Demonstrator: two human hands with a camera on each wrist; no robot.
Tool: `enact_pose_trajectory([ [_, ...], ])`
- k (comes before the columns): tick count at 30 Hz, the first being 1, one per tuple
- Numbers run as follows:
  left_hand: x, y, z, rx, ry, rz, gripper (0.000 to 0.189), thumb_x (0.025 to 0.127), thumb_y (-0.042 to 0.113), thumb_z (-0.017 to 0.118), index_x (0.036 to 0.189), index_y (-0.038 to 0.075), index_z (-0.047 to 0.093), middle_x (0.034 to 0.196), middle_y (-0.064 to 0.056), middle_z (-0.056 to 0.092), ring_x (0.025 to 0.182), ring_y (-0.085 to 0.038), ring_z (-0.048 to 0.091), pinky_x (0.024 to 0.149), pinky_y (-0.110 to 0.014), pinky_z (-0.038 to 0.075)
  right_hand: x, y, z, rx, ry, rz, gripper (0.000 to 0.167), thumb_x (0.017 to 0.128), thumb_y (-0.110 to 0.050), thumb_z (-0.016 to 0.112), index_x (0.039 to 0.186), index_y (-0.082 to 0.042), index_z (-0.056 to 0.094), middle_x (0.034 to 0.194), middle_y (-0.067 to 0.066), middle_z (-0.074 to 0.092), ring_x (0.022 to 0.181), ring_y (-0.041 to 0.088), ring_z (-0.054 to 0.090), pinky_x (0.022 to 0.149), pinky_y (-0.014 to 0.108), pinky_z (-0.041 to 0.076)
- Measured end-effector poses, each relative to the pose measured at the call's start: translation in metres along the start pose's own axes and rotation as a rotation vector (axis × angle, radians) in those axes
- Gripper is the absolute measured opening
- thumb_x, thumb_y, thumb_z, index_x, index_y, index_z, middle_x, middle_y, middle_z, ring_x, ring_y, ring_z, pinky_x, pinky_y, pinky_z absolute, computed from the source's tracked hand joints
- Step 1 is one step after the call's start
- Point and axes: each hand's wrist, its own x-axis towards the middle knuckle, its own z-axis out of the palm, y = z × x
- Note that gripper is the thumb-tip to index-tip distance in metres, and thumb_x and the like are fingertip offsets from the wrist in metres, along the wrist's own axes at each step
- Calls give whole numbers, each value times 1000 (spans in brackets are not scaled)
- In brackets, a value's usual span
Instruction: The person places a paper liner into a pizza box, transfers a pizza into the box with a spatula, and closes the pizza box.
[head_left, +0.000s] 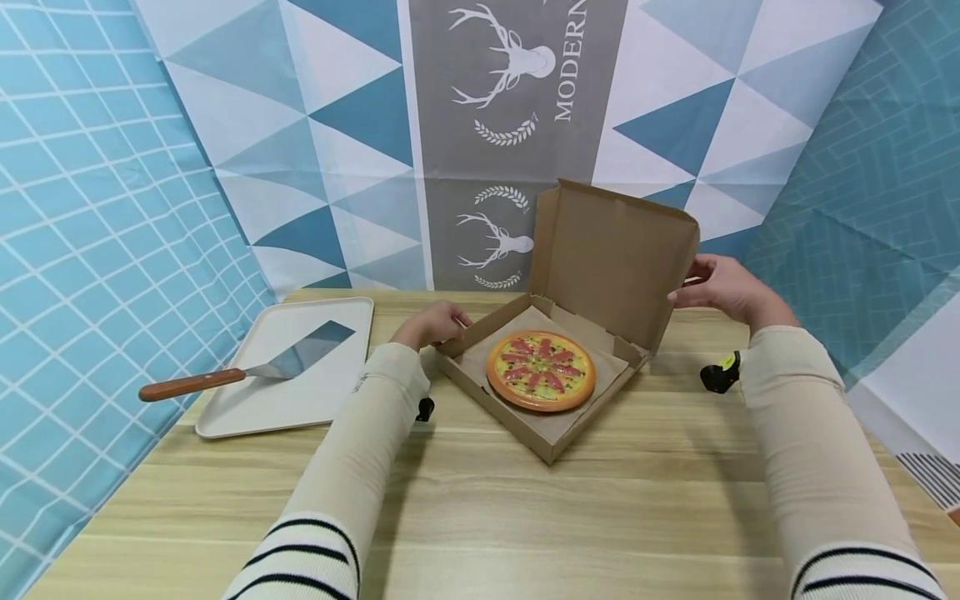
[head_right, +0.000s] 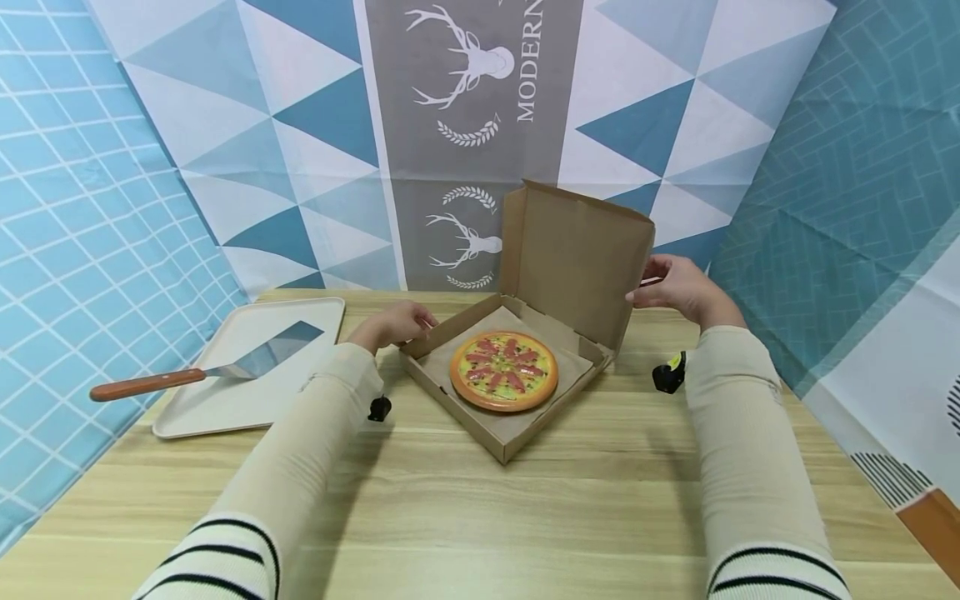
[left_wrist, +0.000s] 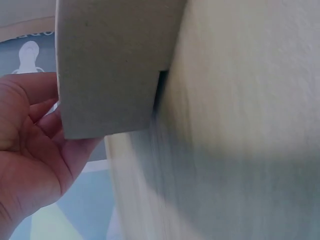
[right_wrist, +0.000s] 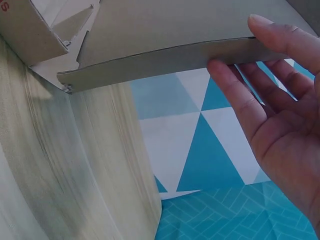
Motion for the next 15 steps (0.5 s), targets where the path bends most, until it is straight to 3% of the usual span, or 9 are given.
enact_pose_trajectory([
  [3,1,-4,1,-19,12,18,39,82,-8,53,119,-2,64,112,-15,62,62,-13,44,54,-25,39,3,-1,-1,0,-2,9,65,89,-12,72,142,1,38,133,22,47,93,5,61,80,26,53],
  [9,-2,-6,1,-2,1,36,34,85,-6,56,118,-2,63,110,-16,63,79,-20,56,59,-27,46,8,-12,-1,-62,-14,14,61,89,-12,72,140,3,41,131,22,47,96,11,59,81,28,53],
  [15,-5,-10,4,-22,22,41,35,82,-7,56,116,-3,63,107,-16,63,80,-19,58,59,-28,49,15,-19,2,-62,-28,-8,57,90,-6,69,137,6,41,127,25,47,92,12,61,79,28,54],
])
